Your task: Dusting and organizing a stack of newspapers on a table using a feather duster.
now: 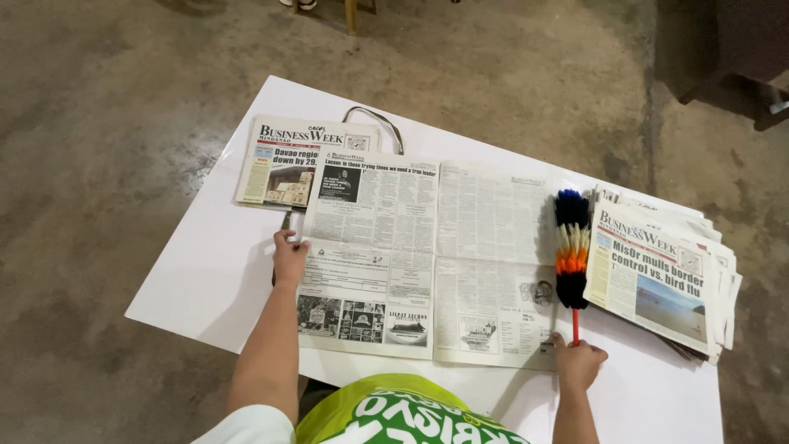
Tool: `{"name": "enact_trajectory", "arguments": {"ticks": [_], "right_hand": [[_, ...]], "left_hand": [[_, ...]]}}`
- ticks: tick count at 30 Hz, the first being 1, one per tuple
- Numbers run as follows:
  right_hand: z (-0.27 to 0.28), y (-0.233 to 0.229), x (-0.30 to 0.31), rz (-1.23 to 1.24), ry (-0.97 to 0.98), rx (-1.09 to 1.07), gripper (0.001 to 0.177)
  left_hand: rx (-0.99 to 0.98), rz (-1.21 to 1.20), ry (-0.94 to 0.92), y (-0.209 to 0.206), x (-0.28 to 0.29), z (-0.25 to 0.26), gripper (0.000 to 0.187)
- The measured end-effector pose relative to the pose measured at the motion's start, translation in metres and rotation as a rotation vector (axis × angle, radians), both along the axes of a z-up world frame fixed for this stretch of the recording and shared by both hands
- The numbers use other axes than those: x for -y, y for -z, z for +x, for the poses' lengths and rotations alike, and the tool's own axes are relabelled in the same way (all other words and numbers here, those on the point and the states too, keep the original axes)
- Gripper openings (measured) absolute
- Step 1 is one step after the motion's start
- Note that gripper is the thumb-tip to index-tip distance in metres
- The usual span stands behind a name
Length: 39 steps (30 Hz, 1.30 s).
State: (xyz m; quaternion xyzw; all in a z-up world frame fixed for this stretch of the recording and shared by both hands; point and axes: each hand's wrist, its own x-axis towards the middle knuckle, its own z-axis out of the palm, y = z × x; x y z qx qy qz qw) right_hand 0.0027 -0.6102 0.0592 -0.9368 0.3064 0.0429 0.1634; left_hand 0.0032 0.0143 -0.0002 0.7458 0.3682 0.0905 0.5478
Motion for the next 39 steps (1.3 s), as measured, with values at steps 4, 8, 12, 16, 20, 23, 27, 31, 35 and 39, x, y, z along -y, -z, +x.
{"name": "enact_trajectory", "arguments": {"ticks": [4, 8, 12, 16, 20, 23, 27, 31, 35, 39], "right_hand": [[0.004, 0.002, 0.014, 0.145, 0.006, 0.053, 0.031], [0.005, -0.002, 0.003, 0.033, 0.001, -0.121, 0.055], [0.006, 0.009, 0.019, 0.079, -0.064, 0.017, 0.048], [0.015, 0.033, 0.035, 0.123, -0.066, -0.032, 0.047], [0.01, -0.021, -0.023, 0.172, -0.001, -0.026, 0.061], [0.004, 0.013, -0.021, 0.107, -0.083, -0.047, 0.054], [0.007, 0.03, -0.003, 0.205, -0.12, 0.057, 0.042], [0.006, -0.009, -0.029, 0.371, -0.045, 0.131, 0.02], [0.012, -0.033, -0.052, 0.625, -0.128, 0.327, 0.015], [0.006, -0.081, -0.119, 0.87, -0.071, 0.182, 0.023]], "left_hand": [[0.004, 0.114, 0.045, 0.003, 0.001, 0.008, 0.032], [-0.029, 0.218, 0.051, -0.013, 0.0, 0.005, 0.028], [-0.062, 0.221, 0.051, 0.016, -0.012, 0.008, 0.017], [-0.043, 0.236, 0.051, 0.017, -0.013, 0.005, 0.014], [-0.052, 0.231, 0.061, 0.017, -0.013, 0.006, 0.015], [-0.139, 0.2, 0.091, 0.003, -0.01, 0.007, 0.018], [-0.214, 0.209, 0.184, -0.002, -0.006, 0.009, 0.036], [-0.075, 0.287, 0.238, 0.019, -0.002, 0.015, 0.033], [-0.07, 0.038, 0.235, -0.006, 0.025, 0.017, 0.03], [-0.034, 0.004, 0.306, -0.002, 0.07, 0.022, 0.024]]}}
